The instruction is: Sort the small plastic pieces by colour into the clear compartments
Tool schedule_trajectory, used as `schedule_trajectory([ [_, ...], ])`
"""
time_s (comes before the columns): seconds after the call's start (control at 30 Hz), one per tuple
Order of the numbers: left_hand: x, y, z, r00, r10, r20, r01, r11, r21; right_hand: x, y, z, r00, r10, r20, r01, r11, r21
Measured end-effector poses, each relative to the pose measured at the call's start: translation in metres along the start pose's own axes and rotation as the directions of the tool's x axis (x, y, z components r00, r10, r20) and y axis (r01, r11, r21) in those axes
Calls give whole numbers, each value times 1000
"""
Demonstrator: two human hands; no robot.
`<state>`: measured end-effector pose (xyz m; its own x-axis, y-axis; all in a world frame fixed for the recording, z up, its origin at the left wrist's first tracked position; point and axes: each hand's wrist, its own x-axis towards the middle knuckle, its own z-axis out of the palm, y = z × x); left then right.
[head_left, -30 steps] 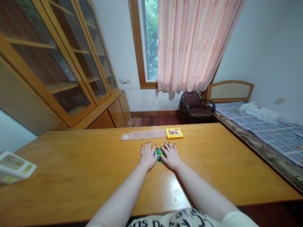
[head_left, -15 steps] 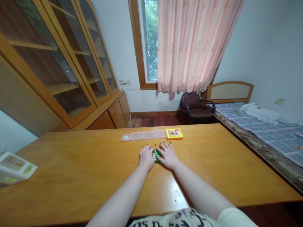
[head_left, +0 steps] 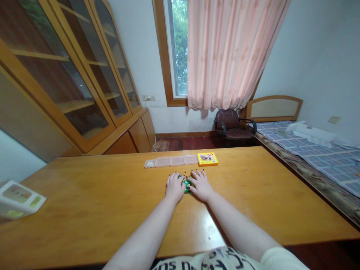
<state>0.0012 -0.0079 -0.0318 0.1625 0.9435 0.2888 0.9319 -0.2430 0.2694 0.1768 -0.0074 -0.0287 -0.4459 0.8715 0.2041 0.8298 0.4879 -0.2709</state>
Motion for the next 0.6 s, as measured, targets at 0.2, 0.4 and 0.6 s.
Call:
schedule_trajectory([
  [0.2,1,1,4,999,-31,28,29,999,39,3,3,8,991,124,-57,-125,992,-17],
  [0.4,1,1,2,1000,-16,-14,15,1000,-4,2,3,8,989,123,-77,-125,992,-23],
  [0.6,-1,-1,1,994,106,11,-105,991,-79,1,3,6,982,139,-124,-141,990,-4],
])
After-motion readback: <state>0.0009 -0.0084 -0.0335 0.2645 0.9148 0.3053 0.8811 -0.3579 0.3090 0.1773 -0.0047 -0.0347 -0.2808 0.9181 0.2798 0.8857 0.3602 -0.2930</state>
